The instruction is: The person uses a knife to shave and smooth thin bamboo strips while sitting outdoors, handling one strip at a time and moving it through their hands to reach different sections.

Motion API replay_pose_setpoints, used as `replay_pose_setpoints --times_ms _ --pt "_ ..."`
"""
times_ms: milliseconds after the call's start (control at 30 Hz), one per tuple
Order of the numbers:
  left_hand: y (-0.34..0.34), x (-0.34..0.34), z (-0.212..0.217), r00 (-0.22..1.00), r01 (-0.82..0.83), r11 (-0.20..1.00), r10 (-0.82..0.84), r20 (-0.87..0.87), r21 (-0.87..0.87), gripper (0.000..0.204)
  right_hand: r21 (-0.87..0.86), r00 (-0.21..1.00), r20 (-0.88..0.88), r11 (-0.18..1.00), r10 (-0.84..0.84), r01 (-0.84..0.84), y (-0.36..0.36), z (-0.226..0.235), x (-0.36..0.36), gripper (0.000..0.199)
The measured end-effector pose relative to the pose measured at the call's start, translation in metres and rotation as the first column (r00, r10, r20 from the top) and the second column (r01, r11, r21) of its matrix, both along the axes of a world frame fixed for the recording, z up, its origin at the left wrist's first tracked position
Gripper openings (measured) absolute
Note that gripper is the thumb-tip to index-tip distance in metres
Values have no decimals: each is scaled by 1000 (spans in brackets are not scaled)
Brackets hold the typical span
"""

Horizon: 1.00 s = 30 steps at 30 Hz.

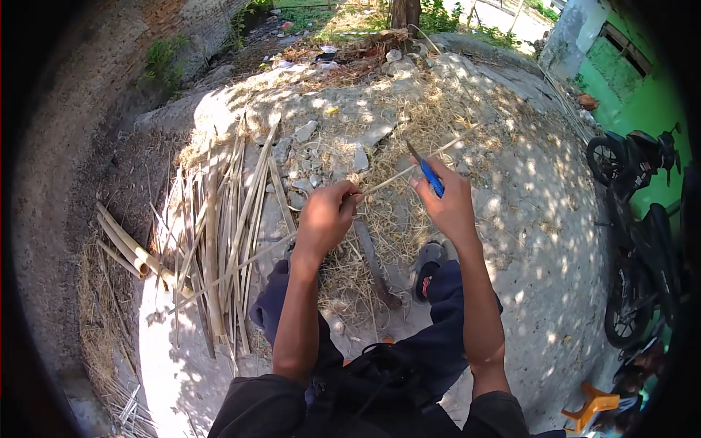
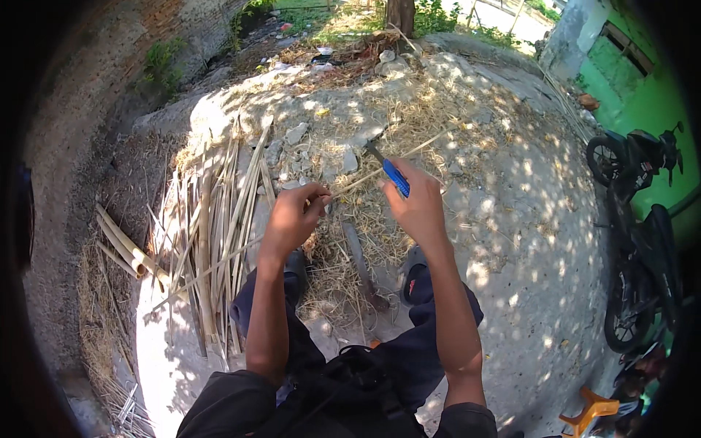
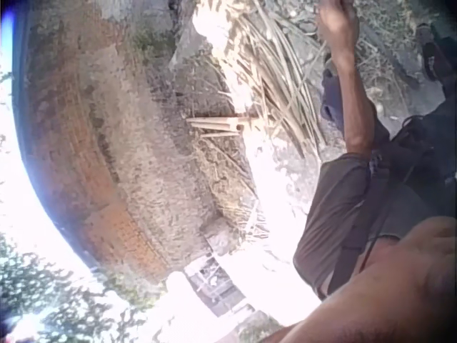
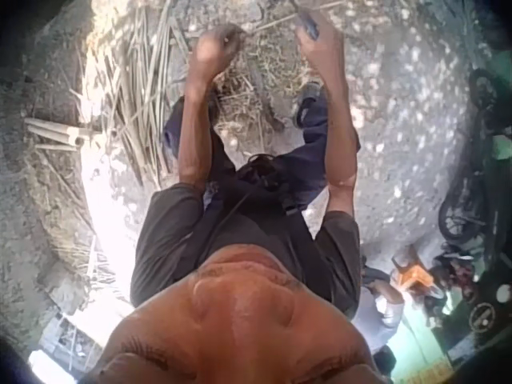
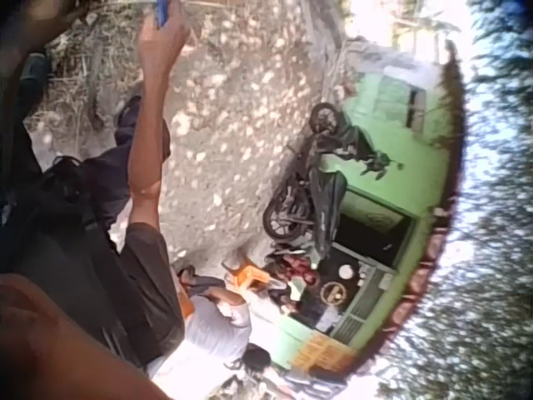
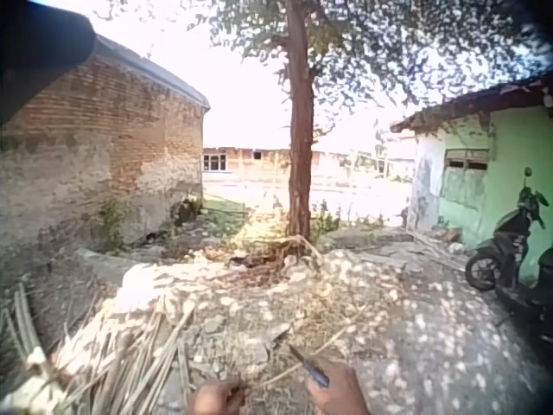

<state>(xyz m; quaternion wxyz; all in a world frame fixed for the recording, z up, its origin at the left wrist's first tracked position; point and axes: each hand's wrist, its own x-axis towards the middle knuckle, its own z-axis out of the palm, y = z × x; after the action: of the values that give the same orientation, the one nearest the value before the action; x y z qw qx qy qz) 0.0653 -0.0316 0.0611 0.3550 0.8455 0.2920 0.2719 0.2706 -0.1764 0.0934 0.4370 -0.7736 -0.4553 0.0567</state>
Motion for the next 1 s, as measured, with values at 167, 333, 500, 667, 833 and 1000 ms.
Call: replay_pose_setpoints --times_ms 167,333,500,667,833,1000 --pt "-2 9 -6 999 25 997 -28 30 75 13 -65 948 124 956 293 -287 20 -22 -2 37" --pt "-5 2 -4 994 13 982 -32 101 188 14 -97 945 153 956 290 -278 26 -29 -10 31" --pt "-1 -4 6 996 94 969 -93 -14 227 13 -44 928 126 936 351 -348 30 -36 -9 30" --pt "-7 -1 35 941 -14 955 -88 328 297 12 -56 974 95 978 206 -201 35 -34 -7 25" --pt "1 -45 46 969 248 881 -220 114 -402 24 23 991 -56 993 121 -120 41 -37 2 22" --pt "17 -63 29 923 102 960 -189 -336 -261 33 71 954 -276 992 119 -103 45 -47 5 25"
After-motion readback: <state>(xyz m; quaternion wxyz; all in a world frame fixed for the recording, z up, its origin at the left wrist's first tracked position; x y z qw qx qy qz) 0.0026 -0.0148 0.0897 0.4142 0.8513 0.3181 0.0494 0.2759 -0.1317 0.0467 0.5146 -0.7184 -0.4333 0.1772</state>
